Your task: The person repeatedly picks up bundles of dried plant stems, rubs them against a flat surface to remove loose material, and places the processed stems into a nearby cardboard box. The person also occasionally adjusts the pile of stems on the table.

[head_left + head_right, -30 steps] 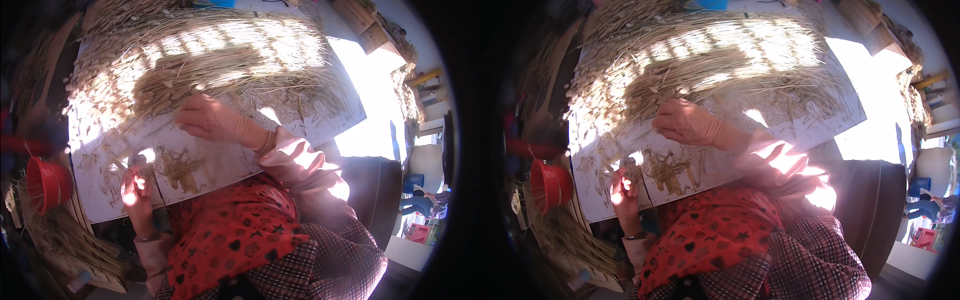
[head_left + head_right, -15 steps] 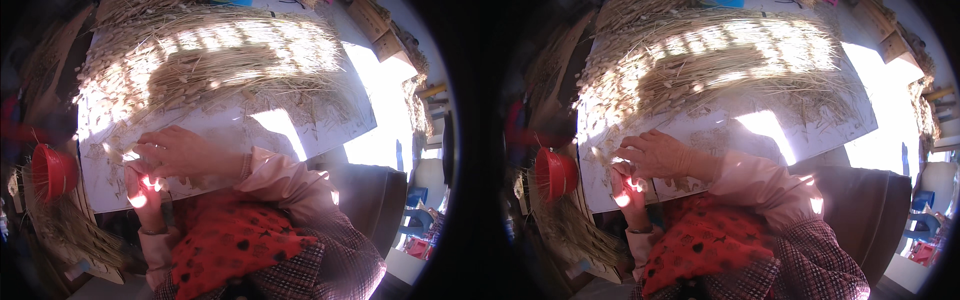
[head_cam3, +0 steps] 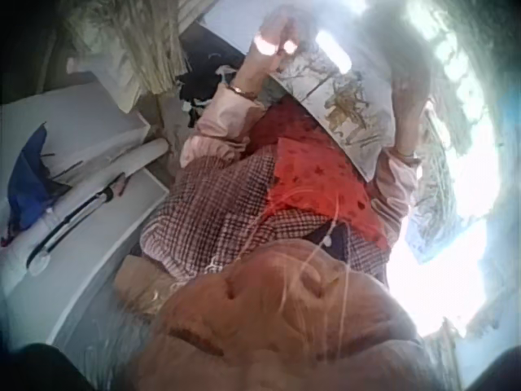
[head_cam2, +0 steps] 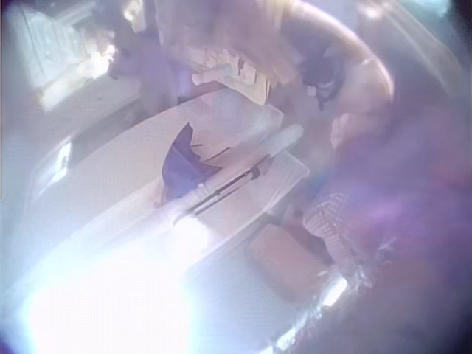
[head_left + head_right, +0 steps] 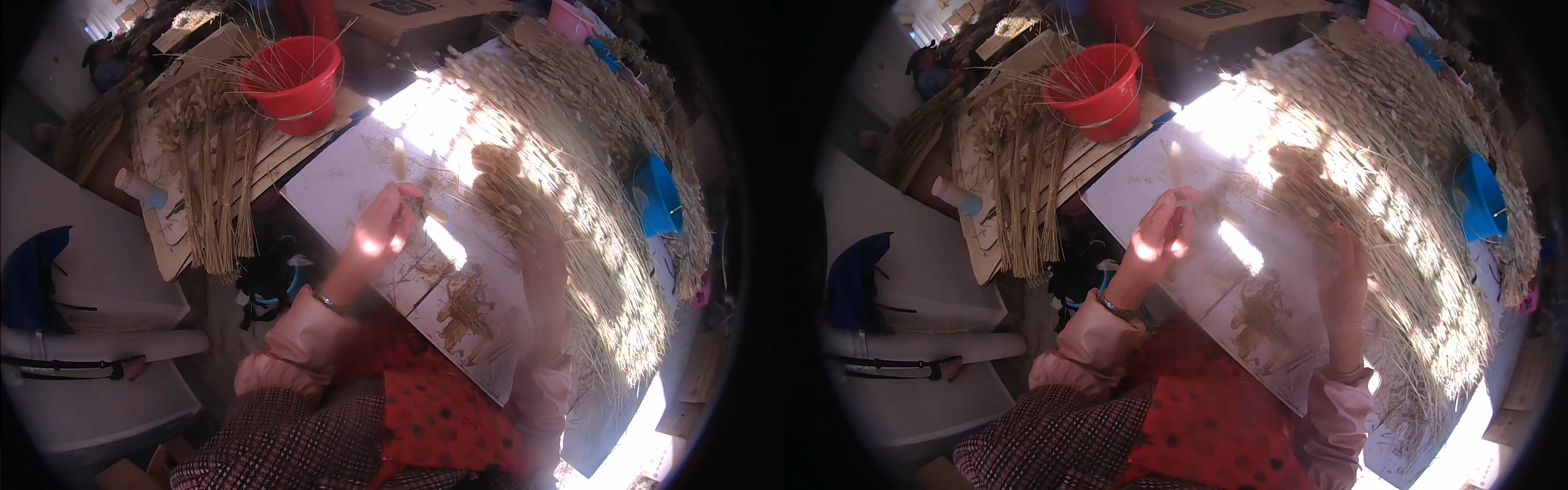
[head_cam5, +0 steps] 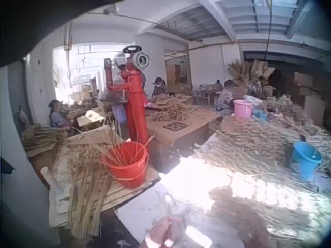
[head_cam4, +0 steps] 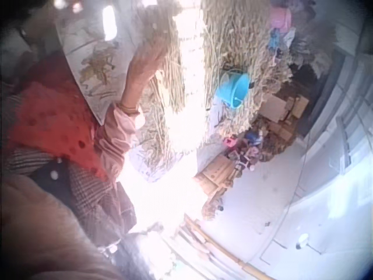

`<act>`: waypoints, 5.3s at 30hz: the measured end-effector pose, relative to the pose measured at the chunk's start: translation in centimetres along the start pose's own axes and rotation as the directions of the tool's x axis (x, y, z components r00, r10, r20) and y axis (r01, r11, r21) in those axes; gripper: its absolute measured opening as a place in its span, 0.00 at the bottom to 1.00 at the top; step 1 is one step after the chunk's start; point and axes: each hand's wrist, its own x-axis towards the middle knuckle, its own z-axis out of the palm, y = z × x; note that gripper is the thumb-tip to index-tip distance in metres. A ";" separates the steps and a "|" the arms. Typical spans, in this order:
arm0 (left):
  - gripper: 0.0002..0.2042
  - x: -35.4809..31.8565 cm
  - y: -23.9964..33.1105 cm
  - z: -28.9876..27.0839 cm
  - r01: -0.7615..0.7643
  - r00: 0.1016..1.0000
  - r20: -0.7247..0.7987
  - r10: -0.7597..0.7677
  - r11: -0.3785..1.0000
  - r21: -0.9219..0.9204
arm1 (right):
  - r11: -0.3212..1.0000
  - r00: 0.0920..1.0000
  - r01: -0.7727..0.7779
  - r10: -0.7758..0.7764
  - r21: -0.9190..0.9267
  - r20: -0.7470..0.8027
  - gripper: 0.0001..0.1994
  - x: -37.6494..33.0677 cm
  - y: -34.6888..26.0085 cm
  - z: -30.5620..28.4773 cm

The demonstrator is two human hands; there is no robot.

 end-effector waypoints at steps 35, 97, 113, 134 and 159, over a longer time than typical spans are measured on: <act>0.16 4.8 -5.3 3.1 -0.747 0.661 0.636 0.398 0.270 0.608 | 0.679 0.930 -0.336 0.348 -0.652 -0.117 0.19 -12.0 13.1 -13.8; 0.13 -2.4 -13.3 10.2 0.565 0.786 0.464 -0.408 0.779 -0.273 | 0.878 0.869 -0.476 0.479 -0.055 0.124 0.10 -18.9 0.1 -7.6; 0.09 -1.4 -13.9 9.7 0.487 0.841 0.402 -0.361 0.830 -0.273 | 0.985 0.979 -0.155 0.163 -0.073 0.122 0.29 -12.4 -1.7 -3.5; 0.09 0.8 -10.4 8.0 0.395 0.918 0.187 -0.351 0.859 -0.326 | 0.749 0.788 -0.599 0.489 0.282 0.375 0.08 -18.7 -0.9 -16.5; 0.13 -2.6 -11.1 11.6 0.278 0.608 0.536 -0.585 0.790 0.547 | 0.863 0.866 -0.493 0.499 -0.109 0.034 0.10 -14.2 9.4 -11.3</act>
